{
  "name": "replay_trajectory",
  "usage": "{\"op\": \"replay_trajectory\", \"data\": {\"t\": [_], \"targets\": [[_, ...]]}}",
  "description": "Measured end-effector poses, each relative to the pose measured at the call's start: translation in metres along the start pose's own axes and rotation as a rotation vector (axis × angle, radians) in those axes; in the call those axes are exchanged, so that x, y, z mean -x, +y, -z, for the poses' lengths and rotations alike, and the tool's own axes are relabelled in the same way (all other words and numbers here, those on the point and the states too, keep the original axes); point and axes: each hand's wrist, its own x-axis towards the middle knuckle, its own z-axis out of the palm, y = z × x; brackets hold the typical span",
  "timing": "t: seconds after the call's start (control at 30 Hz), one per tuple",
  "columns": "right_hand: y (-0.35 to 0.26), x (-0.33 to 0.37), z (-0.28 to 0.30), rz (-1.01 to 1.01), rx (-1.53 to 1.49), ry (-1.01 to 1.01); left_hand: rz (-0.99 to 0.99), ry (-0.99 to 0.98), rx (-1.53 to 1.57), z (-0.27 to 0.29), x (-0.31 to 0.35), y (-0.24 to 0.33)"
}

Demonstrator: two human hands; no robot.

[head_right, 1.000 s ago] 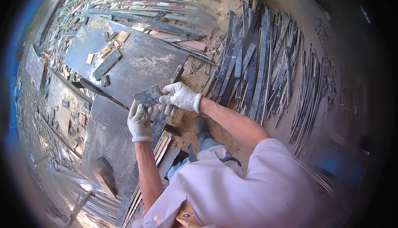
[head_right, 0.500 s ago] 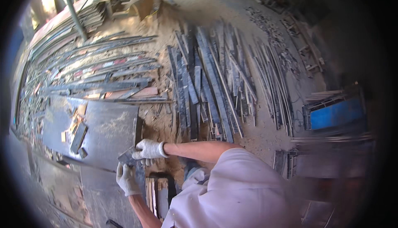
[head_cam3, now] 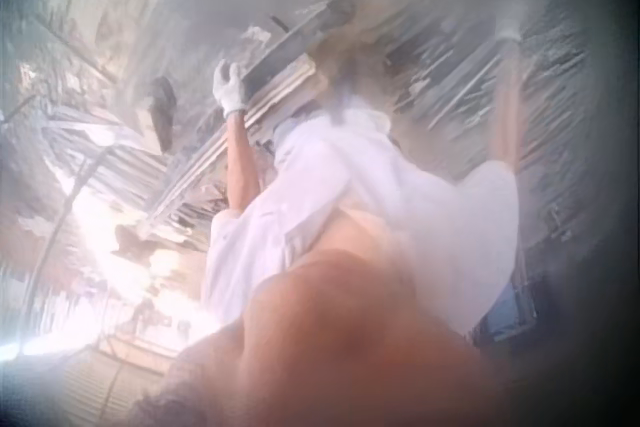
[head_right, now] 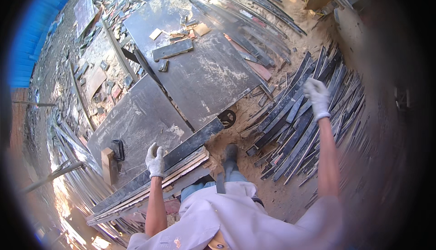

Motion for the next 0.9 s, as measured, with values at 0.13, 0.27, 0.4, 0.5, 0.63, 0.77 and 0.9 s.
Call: {"op": "replay_trajectory", "data": {"t": [0.13,0.27,0.4,0.5,0.63,0.77,0.9], "targets": [[-0.107,0.001,-0.214,0.527,0.507,-0.524,0.028,0.014,0.017,-0.006,0.028,0.005],[-0.139,-0.056,-0.358,0.787,0.821,-0.591,0.083,-0.002,0.073,-0.013,0.045,0.031],[-0.171,-0.075,-0.428,0.759,0.959,-0.704,0.091,0.06,0.136,-0.008,0.055,0.018],[-0.15,-0.11,-0.433,0.885,0.824,-0.657,0.133,0.024,0.154,-0.013,0.048,0.025],[-0.133,-0.114,-0.409,0.5,0.359,-0.688,0.116,-0.003,0.193,-0.02,0.036,0.028],[-0.153,-0.073,-0.328,0.009,0.005,-0.833,0.041,-0.05,0.256,-0.033,0.022,0.046],[-0.14,-0.034,-0.287,-0.053,-0.11,-1.054,-0.072,-0.075,0.35,-0.04,0.012,0.092]]}}
